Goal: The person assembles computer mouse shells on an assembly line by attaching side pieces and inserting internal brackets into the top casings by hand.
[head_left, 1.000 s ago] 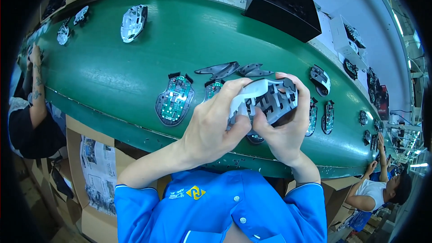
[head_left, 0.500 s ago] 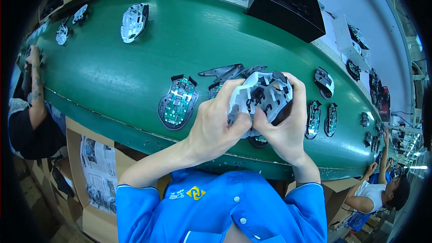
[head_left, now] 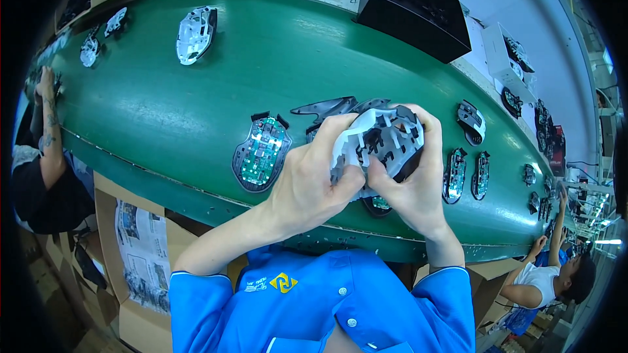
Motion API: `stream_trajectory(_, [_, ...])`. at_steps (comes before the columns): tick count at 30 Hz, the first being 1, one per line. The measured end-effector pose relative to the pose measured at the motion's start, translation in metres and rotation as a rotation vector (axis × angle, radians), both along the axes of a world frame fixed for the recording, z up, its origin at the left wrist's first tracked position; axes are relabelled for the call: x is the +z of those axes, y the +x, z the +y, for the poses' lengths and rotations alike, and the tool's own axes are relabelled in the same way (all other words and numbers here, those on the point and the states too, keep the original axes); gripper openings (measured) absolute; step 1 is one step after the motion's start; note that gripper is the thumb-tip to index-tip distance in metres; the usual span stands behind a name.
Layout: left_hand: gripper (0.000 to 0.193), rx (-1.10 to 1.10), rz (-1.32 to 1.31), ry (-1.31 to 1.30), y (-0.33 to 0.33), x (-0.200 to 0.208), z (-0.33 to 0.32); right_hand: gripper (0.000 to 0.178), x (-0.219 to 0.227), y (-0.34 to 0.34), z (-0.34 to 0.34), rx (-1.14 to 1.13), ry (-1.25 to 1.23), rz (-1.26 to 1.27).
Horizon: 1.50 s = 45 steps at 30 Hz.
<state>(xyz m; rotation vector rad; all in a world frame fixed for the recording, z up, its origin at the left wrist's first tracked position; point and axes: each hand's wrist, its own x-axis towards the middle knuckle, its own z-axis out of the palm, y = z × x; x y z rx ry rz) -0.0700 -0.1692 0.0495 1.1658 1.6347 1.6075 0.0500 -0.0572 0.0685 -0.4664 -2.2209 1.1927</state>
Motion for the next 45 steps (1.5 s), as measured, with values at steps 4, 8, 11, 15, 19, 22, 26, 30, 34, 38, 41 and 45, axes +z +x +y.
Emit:
stream_trajectory(4, [0.038,0.006,-0.111,-0.032,-0.028,-0.001,-0.009,0.093,0.015,0.019,0.001,0.053,-0.256,-0.131])
stream_trajectory(8, [0.039,0.006,-0.403,-0.126,-0.04,0.015,-0.027,0.048,-0.012,0.049,-0.018,0.165,0.543,-0.601])
stream_trajectory(11, [0.045,-0.058,-0.378,-0.068,-0.034,0.013,-0.034,0.037,-0.043,0.056,-0.04,0.19,0.679,-0.634])
stream_trajectory(15, [0.044,-0.012,-0.194,0.021,-0.022,0.003,-0.044,0.038,-0.066,0.065,-0.037,0.249,0.859,-0.46])
stream_trajectory(19, [0.043,0.021,-0.245,0.039,-0.017,0.008,-0.051,0.038,-0.065,0.072,-0.044,0.175,0.983,-0.449])
stream_trajectory(22, [0.042,0.029,-0.36,0.022,-0.025,0.012,-0.058,0.022,-0.044,0.073,-0.045,0.129,0.752,-0.385])
stream_trajectory(26, [0.039,-0.115,-0.672,-0.009,-0.041,0.012,-0.057,0.011,0.007,0.132,-0.059,0.17,0.342,-0.748])
stream_trajectory(30, [0.049,-0.247,-0.782,-0.006,-0.051,0.008,-0.051,0.013,0.006,0.18,-0.081,0.344,0.111,-1.132])
stream_trajectory(34, [0.056,-0.373,-0.939,0.08,-0.053,-0.001,-0.035,0.01,0.031,0.138,-0.059,0.12,0.331,-0.77])
stream_trajectory(38, [0.059,-0.498,-1.042,0.141,-0.06,0.007,-0.032,0.035,0.002,0.025,0.015,-0.148,0.898,-0.427])
stream_trajectory(41, [0.057,-0.569,-1.227,0.16,-0.06,0.007,-0.035,0.041,-0.042,-0.003,0.059,-0.144,0.874,-0.623])
stream_trajectory(45, [0.062,-0.609,-1.184,0.083,-0.065,0.002,-0.047,0.024,-0.062,0.001,0.074,-0.074,0.939,-0.53])
